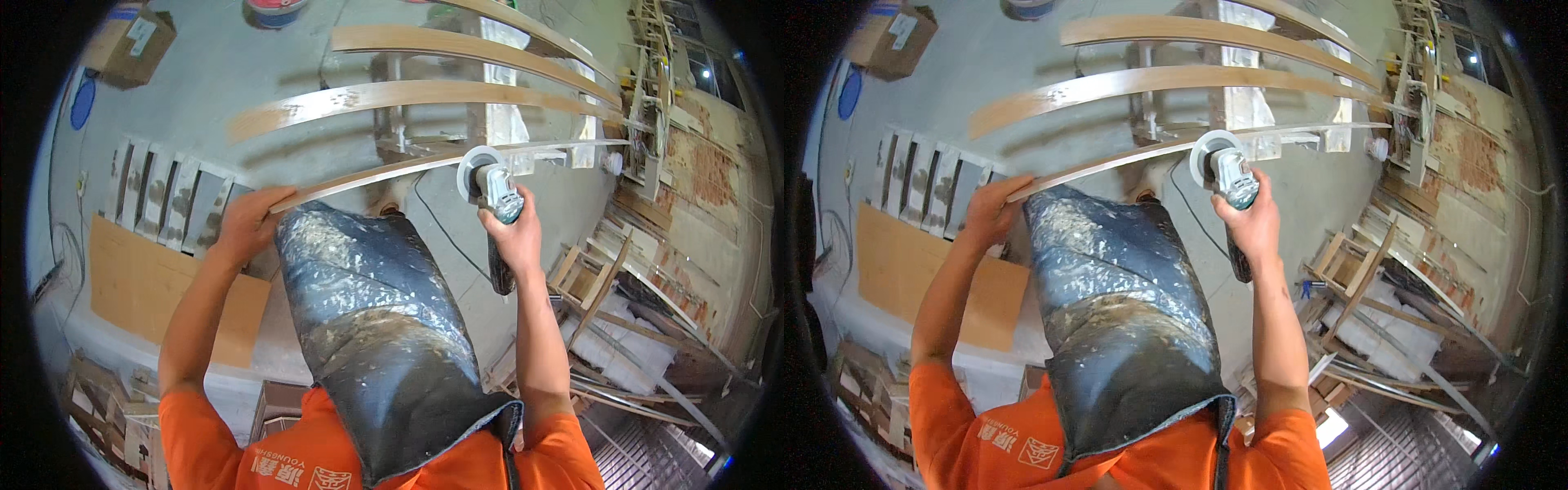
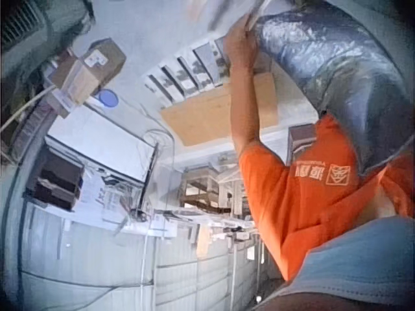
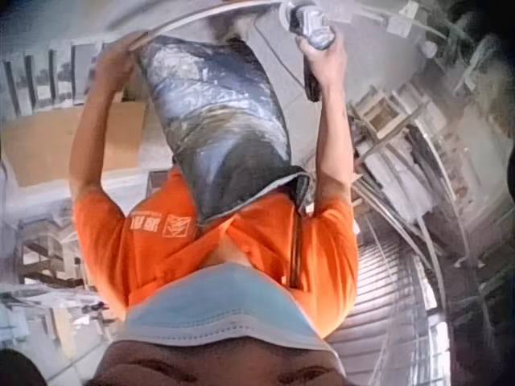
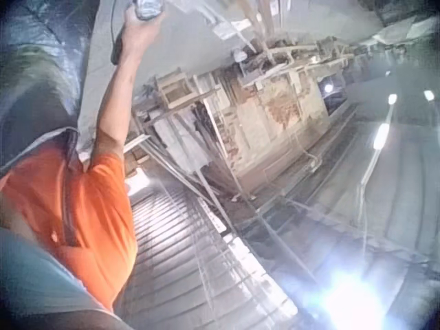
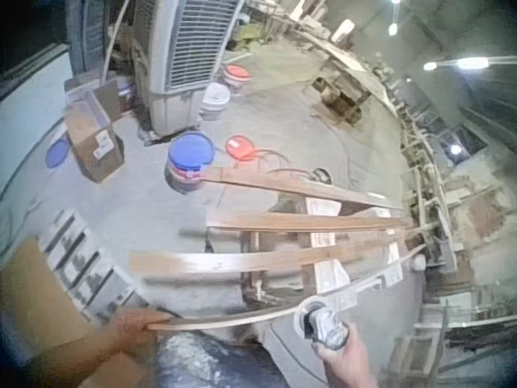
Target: The person uses a handheld electric sander to smooth the surfaces of several long, thin wooden strips. They hold each strip with one hand and move the sander along its length, then place the finished pieces on a nearby workbench.
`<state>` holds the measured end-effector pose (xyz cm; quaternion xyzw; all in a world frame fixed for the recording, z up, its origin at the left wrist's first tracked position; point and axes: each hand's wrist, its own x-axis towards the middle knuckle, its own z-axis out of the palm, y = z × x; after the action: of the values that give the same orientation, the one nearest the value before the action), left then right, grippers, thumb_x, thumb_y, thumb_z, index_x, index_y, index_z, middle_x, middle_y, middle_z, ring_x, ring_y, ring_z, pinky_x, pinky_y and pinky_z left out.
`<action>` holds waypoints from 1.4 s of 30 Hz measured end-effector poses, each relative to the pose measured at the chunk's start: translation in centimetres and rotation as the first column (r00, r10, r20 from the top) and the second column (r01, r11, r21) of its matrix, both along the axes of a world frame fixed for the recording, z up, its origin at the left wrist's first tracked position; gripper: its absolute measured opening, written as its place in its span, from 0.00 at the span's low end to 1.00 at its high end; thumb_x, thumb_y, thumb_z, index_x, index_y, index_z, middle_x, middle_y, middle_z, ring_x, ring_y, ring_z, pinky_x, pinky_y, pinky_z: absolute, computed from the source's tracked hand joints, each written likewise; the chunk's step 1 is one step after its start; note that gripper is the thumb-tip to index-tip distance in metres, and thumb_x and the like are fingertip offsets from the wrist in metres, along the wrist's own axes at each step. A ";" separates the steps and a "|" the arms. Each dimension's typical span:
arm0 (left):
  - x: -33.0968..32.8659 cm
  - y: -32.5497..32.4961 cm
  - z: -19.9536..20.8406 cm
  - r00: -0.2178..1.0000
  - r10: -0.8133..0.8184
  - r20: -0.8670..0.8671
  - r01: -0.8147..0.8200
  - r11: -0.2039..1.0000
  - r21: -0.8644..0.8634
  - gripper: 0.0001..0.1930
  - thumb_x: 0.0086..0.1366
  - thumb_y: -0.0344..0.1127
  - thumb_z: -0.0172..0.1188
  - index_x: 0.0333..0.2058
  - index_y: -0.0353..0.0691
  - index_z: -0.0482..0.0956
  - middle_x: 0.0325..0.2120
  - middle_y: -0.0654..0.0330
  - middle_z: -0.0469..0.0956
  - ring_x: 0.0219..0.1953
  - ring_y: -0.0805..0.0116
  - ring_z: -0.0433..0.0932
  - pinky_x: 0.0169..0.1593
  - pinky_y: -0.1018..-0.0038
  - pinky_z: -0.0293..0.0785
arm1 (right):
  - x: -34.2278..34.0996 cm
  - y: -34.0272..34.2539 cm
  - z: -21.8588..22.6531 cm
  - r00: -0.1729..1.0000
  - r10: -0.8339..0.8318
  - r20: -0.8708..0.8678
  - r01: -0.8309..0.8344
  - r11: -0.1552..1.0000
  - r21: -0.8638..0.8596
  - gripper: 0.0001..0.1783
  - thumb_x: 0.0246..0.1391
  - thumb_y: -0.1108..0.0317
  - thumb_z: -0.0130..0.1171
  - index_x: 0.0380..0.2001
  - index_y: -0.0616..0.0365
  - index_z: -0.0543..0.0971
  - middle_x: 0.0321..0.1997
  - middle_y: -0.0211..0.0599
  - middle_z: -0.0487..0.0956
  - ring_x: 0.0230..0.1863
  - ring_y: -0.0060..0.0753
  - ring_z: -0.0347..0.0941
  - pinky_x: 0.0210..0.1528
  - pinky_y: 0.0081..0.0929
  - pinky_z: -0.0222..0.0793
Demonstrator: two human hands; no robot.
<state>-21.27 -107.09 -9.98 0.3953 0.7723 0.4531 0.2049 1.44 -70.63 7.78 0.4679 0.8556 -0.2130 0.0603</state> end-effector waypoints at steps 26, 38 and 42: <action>-1.5 0.7 1.9 0.890 -0.135 0.435 0.191 0.978 -0.088 0.16 0.70 0.38 0.65 0.53 0.38 0.85 0.43 0.49 0.88 0.44 0.51 0.88 0.50 0.63 0.80 | -7.7 -13.8 0.9 0.861 0.509 -0.006 -0.505 0.853 -0.130 0.49 0.39 0.56 0.82 0.65 0.51 0.71 0.49 0.52 0.86 0.49 0.55 0.86 0.51 0.43 0.83; -0.9 0.7 0.0 0.939 -0.188 0.288 0.168 0.981 0.093 0.14 0.65 0.32 0.62 0.48 0.38 0.84 0.38 0.43 0.85 0.42 0.39 0.83 0.46 0.53 0.79 | -10.4 -16.7 0.2 0.774 0.633 -0.003 -0.628 0.767 -0.132 0.50 0.41 0.55 0.79 0.68 0.51 0.69 0.49 0.53 0.85 0.47 0.58 0.85 0.47 0.47 0.82; -0.7 0.9 0.7 0.930 -0.140 0.339 0.143 0.990 0.018 0.14 0.67 0.36 0.65 0.49 0.40 0.85 0.38 0.45 0.86 0.42 0.42 0.85 0.46 0.55 0.80 | -9.4 -15.2 -0.2 0.817 0.576 0.032 -0.567 0.813 -0.133 0.50 0.41 0.54 0.80 0.67 0.50 0.69 0.51 0.53 0.85 0.48 0.59 0.84 0.48 0.49 0.82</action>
<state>-22.00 -106.22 -9.30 0.3653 0.6964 0.4959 0.3682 -7.95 -85.86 7.60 0.1920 0.9399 -0.2184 0.1791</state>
